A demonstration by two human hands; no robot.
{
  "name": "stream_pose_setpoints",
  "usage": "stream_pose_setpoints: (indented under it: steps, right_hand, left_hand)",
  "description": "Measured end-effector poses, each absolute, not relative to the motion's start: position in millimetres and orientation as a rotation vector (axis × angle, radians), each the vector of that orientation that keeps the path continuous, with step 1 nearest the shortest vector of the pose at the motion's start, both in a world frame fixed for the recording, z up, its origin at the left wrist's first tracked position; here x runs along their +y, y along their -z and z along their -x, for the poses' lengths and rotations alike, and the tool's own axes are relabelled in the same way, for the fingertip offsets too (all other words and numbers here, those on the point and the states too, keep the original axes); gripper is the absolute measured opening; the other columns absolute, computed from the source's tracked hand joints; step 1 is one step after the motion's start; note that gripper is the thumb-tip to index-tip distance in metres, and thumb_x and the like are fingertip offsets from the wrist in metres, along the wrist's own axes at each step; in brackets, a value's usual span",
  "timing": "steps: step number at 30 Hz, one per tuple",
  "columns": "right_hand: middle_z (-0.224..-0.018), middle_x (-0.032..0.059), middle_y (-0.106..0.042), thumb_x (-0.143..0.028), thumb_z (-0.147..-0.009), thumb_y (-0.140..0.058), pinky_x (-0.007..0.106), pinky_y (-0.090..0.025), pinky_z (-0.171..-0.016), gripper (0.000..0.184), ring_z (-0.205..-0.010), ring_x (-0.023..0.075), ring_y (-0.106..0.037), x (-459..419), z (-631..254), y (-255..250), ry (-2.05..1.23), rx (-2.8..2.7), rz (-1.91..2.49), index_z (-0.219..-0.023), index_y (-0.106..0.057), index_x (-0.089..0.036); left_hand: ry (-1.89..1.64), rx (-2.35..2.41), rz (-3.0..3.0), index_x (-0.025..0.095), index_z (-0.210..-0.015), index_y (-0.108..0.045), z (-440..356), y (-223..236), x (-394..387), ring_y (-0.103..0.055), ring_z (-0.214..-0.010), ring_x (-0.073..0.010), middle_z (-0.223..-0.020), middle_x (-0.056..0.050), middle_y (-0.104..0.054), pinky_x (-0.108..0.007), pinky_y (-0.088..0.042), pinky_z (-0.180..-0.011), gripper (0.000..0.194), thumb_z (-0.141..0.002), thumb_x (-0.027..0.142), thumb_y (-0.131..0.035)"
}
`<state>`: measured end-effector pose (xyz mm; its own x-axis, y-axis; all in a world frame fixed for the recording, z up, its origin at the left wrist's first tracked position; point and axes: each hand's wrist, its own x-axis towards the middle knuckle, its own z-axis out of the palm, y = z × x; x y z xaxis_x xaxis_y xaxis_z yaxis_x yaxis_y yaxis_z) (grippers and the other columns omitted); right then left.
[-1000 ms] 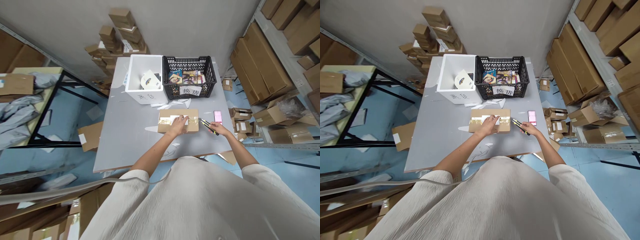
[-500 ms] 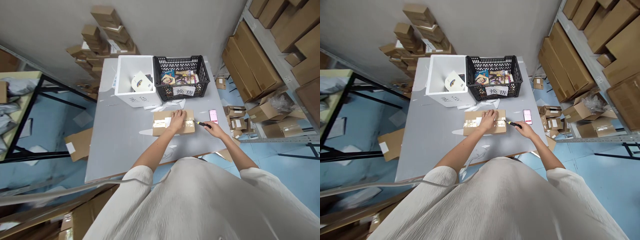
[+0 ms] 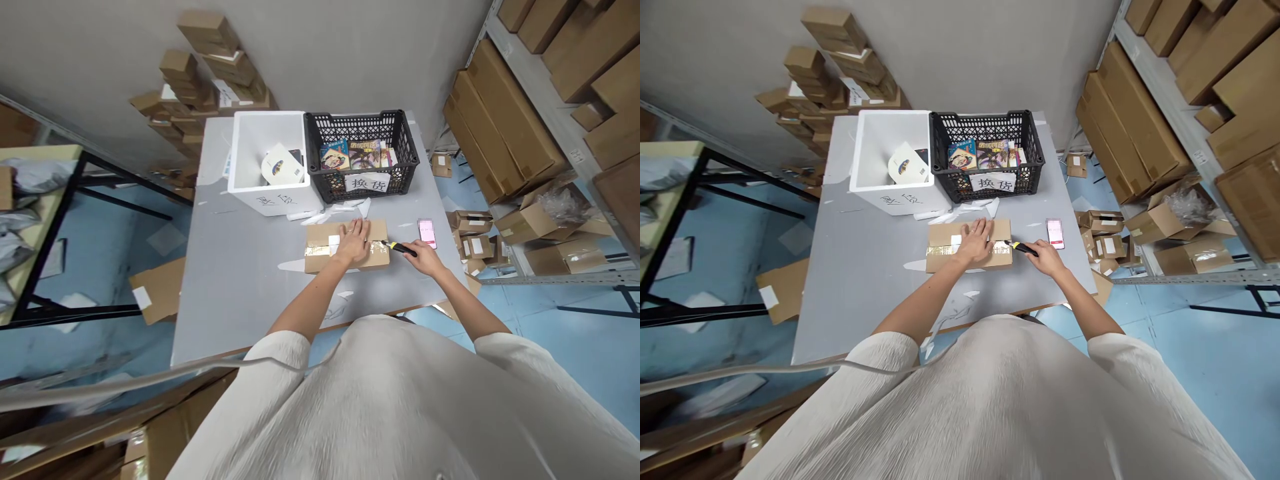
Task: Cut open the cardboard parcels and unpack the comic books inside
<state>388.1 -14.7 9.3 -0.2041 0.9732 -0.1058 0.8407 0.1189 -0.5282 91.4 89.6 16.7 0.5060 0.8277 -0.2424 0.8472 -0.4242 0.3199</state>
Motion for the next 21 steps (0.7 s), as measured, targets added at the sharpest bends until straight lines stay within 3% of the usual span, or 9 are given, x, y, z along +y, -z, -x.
stream_pose_setpoints:
  steps: [7,14,21]
  right_hand:
    - [-0.13,0.0164,-0.074,-0.043,-0.114,-0.056,0.048,-0.056,-0.11,0.051,-0.121,0.0359,-0.069,-18,-385,1,-0.643,-2.084,1.82,-0.161,-0.071,-0.027]
    - [-0.125,0.0166,-0.074,-0.046,-0.115,-0.056,0.05,-0.058,-0.104,0.051,-0.114,0.0364,-0.069,-17,-383,14,-0.569,-2.112,1.778,-0.158,-0.073,-0.026]
    - [-0.125,0.018,-0.075,-0.052,-0.114,-0.051,0.055,-0.059,-0.106,0.054,-0.118,0.0395,-0.069,-14,-418,13,-0.473,-1.904,1.835,-0.154,-0.073,-0.025]
  left_hand:
    - [-0.033,1.433,-2.382,0.018,-0.187,-0.021,-90,-10,80,-0.02,-0.18,-0.0341,-0.193,-0.018,-0.025,-0.063,-0.008,-0.143,0.079,-0.113,0.041,-0.035]
    - [-0.141,1.42,-2.419,0.013,-0.182,-0.035,-88,3,79,-0.026,-0.178,-0.0381,-0.19,-0.021,-0.032,-0.064,-0.016,-0.141,0.076,-0.113,0.044,-0.032]
    - [-0.21,1.403,-2.413,0.011,-0.176,-0.044,-88,8,81,-0.029,-0.177,-0.0366,-0.187,-0.021,-0.038,-0.059,-0.014,-0.144,0.072,-0.113,0.044,-0.033]
